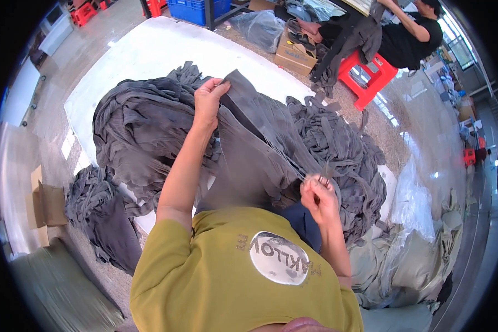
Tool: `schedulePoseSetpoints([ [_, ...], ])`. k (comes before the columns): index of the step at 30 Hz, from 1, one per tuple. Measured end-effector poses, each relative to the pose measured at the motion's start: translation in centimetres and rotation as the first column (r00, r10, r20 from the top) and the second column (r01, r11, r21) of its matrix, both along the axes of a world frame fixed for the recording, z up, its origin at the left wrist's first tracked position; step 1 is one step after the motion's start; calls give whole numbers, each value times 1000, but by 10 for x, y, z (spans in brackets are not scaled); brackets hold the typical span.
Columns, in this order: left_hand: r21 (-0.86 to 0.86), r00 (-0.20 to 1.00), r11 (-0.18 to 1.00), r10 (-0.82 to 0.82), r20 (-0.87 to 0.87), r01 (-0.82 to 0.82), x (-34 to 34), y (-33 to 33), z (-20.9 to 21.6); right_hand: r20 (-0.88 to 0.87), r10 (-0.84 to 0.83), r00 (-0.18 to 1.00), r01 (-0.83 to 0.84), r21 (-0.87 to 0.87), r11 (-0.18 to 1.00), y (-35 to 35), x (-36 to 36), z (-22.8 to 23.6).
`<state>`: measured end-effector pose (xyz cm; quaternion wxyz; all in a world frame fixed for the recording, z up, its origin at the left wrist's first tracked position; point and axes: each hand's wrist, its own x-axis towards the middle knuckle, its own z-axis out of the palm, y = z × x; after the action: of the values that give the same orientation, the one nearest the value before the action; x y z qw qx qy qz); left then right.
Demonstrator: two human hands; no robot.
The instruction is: Manually trimming and separating fabric pieces from a large pile using scissors.
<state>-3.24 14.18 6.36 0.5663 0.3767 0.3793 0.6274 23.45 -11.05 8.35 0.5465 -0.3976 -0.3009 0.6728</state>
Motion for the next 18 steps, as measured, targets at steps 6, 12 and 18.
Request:
schedulePoseSetpoints([
  [6, 138, 935, 987, -28, -354, 82, -39, 1, 26, -675, 73, 735, 118, 233, 965, 36, -6, 10],
  [12, 144, 854, 985, 155, -496, -95, -117, 10, 30, -352, -328, 877, 361, 30, 932, -3, 58, 6],
  [18, 88, 916, 989, 142, -374, -117, -151, 25, -4, -522, -814, 255, 891, -200, 407, -163, 305, -58],
])
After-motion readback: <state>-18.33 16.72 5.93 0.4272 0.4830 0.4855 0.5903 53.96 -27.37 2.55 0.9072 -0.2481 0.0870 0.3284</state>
